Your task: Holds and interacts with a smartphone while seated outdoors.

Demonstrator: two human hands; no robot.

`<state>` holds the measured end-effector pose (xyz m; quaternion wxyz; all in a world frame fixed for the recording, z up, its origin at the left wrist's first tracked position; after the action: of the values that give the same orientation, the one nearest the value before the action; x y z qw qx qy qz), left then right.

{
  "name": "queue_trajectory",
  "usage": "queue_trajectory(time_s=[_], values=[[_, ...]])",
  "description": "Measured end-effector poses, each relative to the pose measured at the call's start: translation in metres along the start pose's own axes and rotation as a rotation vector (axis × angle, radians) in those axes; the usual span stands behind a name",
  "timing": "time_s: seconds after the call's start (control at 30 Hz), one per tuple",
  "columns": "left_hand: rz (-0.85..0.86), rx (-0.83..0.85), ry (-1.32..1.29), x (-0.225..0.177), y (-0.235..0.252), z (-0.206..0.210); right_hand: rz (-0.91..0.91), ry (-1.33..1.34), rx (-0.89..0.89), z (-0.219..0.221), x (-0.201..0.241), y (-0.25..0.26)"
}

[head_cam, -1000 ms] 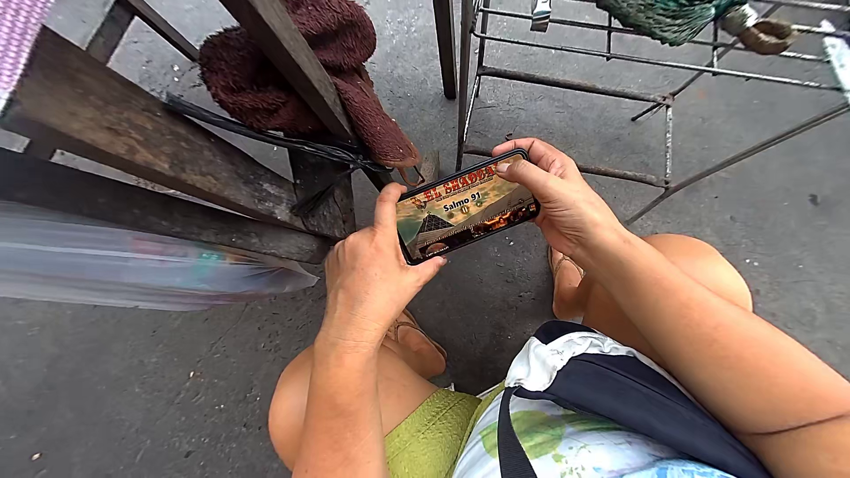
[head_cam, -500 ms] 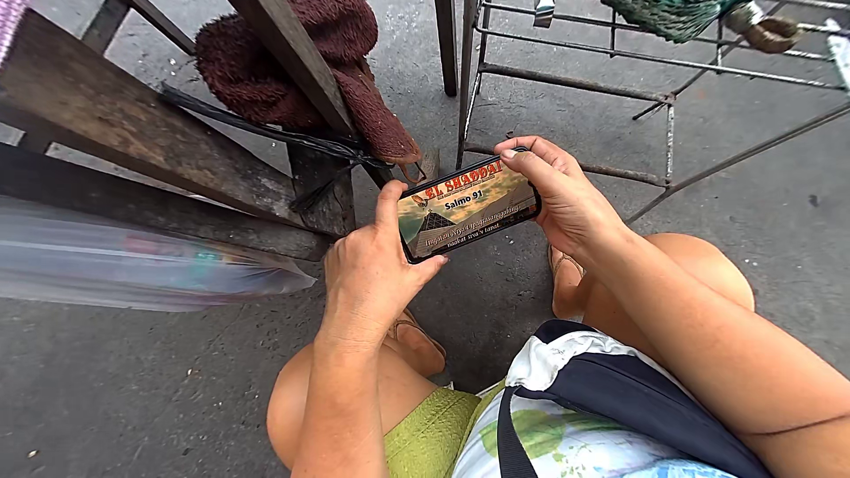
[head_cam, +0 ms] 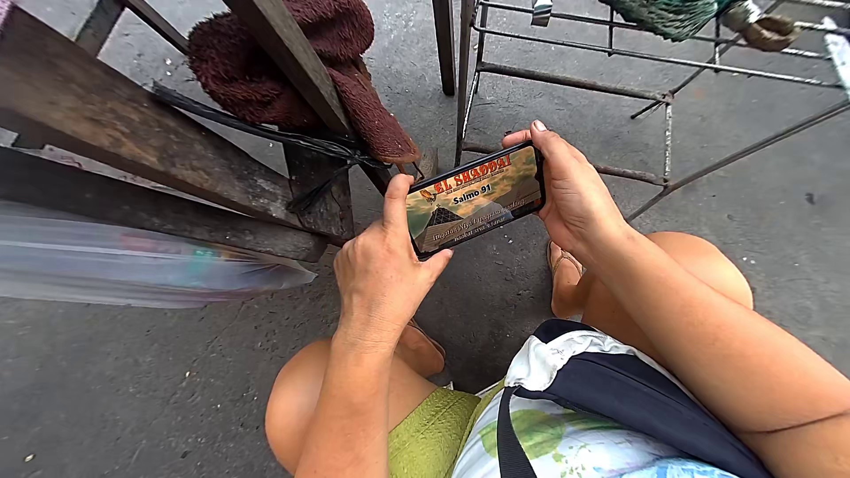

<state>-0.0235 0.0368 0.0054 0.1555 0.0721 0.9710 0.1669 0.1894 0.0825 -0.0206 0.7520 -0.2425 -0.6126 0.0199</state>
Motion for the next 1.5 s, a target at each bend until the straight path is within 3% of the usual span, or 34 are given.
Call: queue_trajectory(time_s=[0.73, 1.5], values=[[-0.028, 0.105, 0.01, 0.015, 0.001, -0.003, 0.018, -0.058, 0.002, 0.009, -0.02, 0.008], [0.062, 0.074, 0.017, -0.01, 0.009, 0.01, 0.018, -0.008, -0.098, -0.011, -0.008, 0.0]])
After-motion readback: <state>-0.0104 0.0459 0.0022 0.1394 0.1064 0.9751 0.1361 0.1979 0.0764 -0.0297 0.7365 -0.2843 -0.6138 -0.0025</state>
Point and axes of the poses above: each hand's wrist, its own y-axis towards the middle knuckle, its own z-axis out of the palm, x = y × z, the point moved 3 cm from there along y, towards the middle knuckle, and after that the axes turned 13 degrees about -x, right-handed, at the moved point
